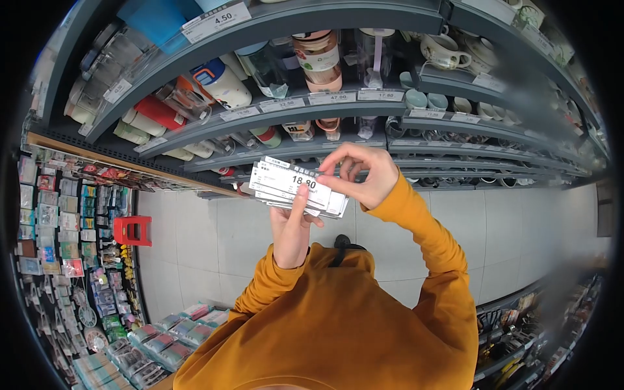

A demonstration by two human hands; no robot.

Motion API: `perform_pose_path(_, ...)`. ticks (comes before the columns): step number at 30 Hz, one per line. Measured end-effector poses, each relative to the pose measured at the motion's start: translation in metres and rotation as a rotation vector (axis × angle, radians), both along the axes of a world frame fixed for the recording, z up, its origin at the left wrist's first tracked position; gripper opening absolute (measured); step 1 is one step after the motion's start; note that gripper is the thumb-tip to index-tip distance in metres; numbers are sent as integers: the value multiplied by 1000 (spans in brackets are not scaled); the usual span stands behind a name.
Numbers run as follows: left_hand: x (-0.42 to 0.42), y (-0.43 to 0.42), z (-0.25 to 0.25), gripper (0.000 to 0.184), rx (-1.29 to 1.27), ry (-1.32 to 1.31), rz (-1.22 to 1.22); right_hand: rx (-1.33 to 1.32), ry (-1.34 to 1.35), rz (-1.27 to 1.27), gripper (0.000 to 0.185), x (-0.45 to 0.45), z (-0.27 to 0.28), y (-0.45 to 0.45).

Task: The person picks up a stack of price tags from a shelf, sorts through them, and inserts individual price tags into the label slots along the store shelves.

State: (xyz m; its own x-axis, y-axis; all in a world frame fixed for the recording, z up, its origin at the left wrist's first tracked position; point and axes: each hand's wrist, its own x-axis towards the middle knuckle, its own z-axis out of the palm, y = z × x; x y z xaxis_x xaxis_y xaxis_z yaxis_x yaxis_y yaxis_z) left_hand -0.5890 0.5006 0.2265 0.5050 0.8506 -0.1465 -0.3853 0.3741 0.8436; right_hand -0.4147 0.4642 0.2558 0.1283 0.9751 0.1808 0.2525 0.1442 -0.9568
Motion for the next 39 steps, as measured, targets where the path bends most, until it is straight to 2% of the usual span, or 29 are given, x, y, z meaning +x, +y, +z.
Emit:
perform_pose_path(10,-15,4,12,24,-49,-115,12,11,10,27,12,-6,15,10)
perform_pose_path(16,-27,11,11,25,-15,-117,18,-4,151,43,20,-18,18,19)
perform_pose_path(19,-33,15,15,25,-18,-109,38,-50,124,64,22,-22,20,23)
perform_pose_path(25,-44,19,17,24,-10,-134,55,48,79,64,20,-37,20,32)
perform_pose_path(37,-64,25,18,24,-17,-132,77,-17,169,78,18,-54,25,37)
perform_pose_path(39,-67,29,18,24,-24,-135,60,54,54,67,19,-58,23,35)
